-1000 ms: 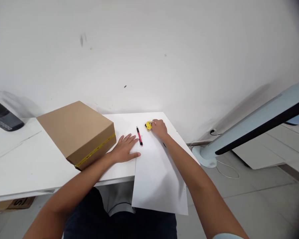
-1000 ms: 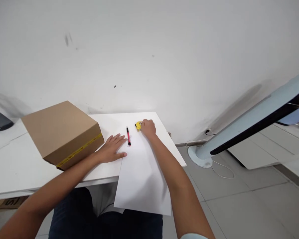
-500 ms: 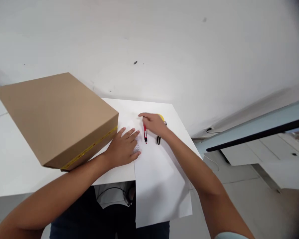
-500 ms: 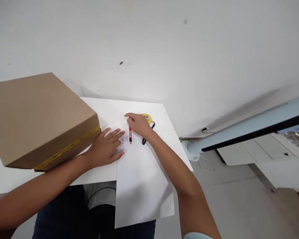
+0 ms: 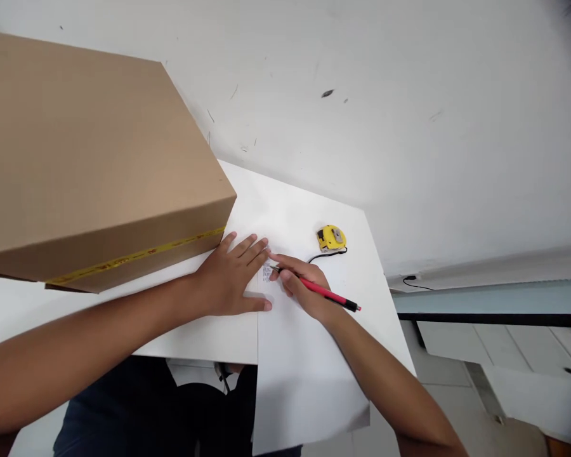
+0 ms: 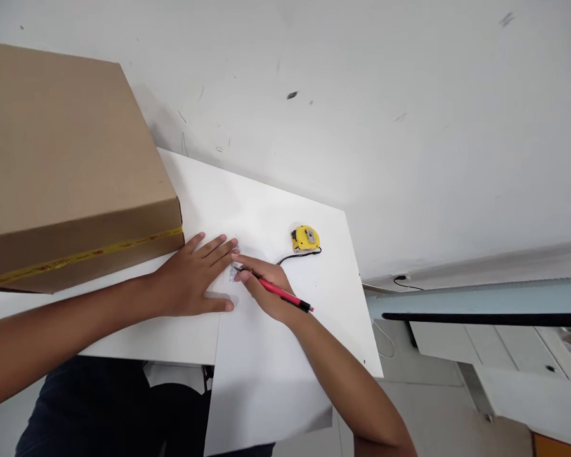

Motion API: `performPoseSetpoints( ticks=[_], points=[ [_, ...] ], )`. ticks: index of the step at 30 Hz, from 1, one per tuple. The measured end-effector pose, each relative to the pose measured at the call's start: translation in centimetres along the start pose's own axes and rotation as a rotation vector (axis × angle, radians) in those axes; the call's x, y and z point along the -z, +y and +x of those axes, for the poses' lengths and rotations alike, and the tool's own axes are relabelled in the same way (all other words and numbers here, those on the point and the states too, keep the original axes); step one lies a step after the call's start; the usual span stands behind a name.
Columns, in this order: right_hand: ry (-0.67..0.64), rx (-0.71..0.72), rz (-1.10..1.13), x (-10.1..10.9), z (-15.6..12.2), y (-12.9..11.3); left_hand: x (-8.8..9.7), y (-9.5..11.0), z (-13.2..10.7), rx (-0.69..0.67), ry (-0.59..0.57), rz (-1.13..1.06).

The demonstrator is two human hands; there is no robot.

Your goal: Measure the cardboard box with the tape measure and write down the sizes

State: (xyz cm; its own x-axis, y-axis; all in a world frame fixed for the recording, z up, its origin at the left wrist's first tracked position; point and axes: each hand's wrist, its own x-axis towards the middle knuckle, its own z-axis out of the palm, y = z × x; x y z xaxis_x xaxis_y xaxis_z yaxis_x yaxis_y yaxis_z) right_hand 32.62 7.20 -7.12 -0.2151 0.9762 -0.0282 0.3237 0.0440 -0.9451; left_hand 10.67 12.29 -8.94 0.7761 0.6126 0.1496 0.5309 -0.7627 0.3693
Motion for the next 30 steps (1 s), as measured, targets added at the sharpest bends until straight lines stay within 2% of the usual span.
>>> performPoseSetpoints(
  ticks=[3, 7, 12, 17, 30],
  points=[
    [0.014, 0.037, -0.034, 0.0, 0.0, -0.3, -0.2, 0.0, 0.1, 0.002, 0.008, -0.014],
    [0.084, 0.106, -0.250, -1.1, -0.4, -1.2, -0.5, 0.0, 0.1, -0.013, 0.072, -0.034],
    [0.144, 0.122, -0.378, -1.5, -0.2, -1.7, -0.5, 0.3, 0.4, 0.027, -0.003, -0.049],
    [0.109, 0.139, -0.413, -1.1, -0.3, -1.4, -0.1, 0.7, 0.6, 0.051, -0.086, -0.020],
    [0.089, 0.144, -0.429, -1.2, -0.5, -1.3, 0.4, 1.1, 0.5, 0.062, -0.120, 0.010]
  ],
)
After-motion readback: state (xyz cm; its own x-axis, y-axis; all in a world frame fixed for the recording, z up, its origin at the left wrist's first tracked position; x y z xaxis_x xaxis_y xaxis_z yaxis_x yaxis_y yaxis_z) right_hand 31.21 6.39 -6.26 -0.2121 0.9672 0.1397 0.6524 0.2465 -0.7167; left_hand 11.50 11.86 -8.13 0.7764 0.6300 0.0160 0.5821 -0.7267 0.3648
